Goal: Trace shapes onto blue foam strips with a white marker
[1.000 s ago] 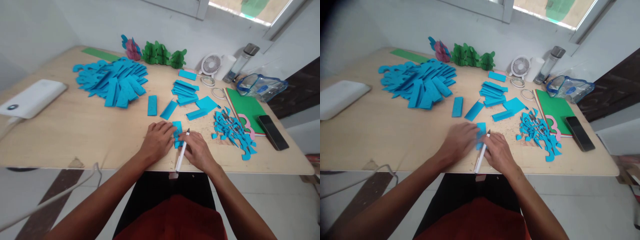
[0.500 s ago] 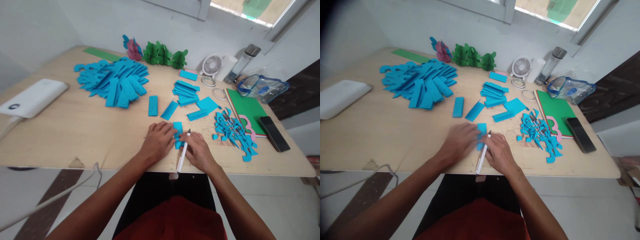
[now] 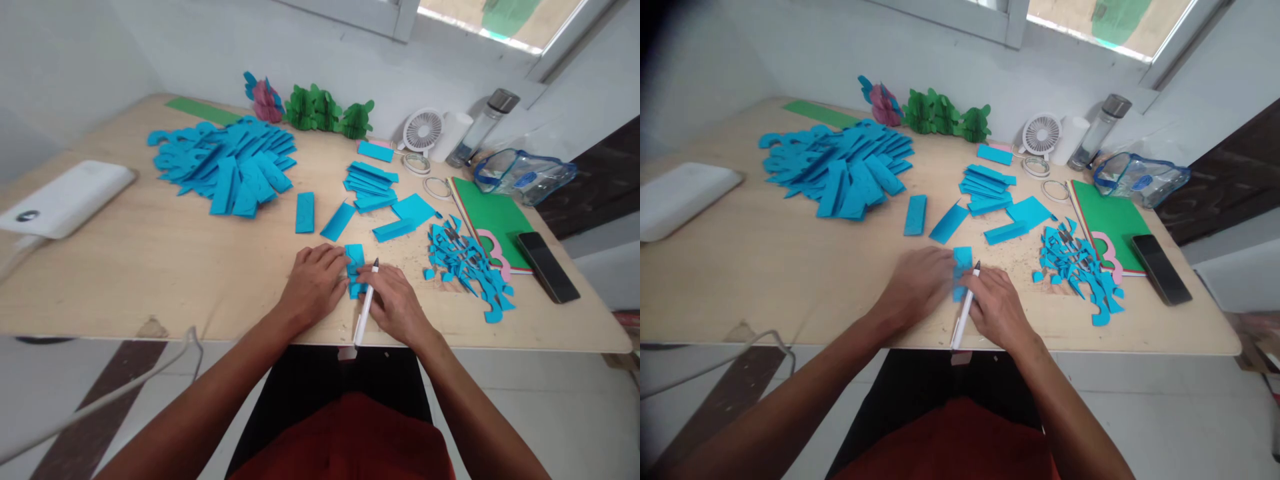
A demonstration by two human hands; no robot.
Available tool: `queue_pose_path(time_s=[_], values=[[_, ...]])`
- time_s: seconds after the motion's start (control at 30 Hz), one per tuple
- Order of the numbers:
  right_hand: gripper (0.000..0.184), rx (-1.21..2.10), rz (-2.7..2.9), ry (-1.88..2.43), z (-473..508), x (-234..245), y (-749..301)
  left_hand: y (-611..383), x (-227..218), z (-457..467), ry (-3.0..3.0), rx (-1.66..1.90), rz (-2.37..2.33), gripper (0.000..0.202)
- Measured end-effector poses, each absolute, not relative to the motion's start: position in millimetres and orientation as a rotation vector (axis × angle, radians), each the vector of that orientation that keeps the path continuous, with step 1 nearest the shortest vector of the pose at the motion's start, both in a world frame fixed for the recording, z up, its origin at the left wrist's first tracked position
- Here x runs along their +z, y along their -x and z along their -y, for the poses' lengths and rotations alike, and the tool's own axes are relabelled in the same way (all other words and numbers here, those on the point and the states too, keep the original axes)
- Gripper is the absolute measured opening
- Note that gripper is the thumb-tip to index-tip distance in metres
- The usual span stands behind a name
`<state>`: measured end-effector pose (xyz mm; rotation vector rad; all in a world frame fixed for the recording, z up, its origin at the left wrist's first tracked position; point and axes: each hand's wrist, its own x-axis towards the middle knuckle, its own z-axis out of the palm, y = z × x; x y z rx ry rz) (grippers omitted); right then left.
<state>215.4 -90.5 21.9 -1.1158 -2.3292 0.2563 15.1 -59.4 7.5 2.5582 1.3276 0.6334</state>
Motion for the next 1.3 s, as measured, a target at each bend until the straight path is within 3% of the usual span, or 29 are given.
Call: queue_pose_path(time_s=[0.87, 1.3], values=[[0.029, 0.320, 2.359, 1.053, 83.9, 24.9, -216.8, -13.9, 7.1, 58.7, -2.555, 0.658, -1.301, 0.022], [0.028, 0.305, 2.367, 1.064, 84.0, 24.6, -216.5, -12.6, 7.0, 60.8, -2.547, 0.716, -1.312, 0.032]])
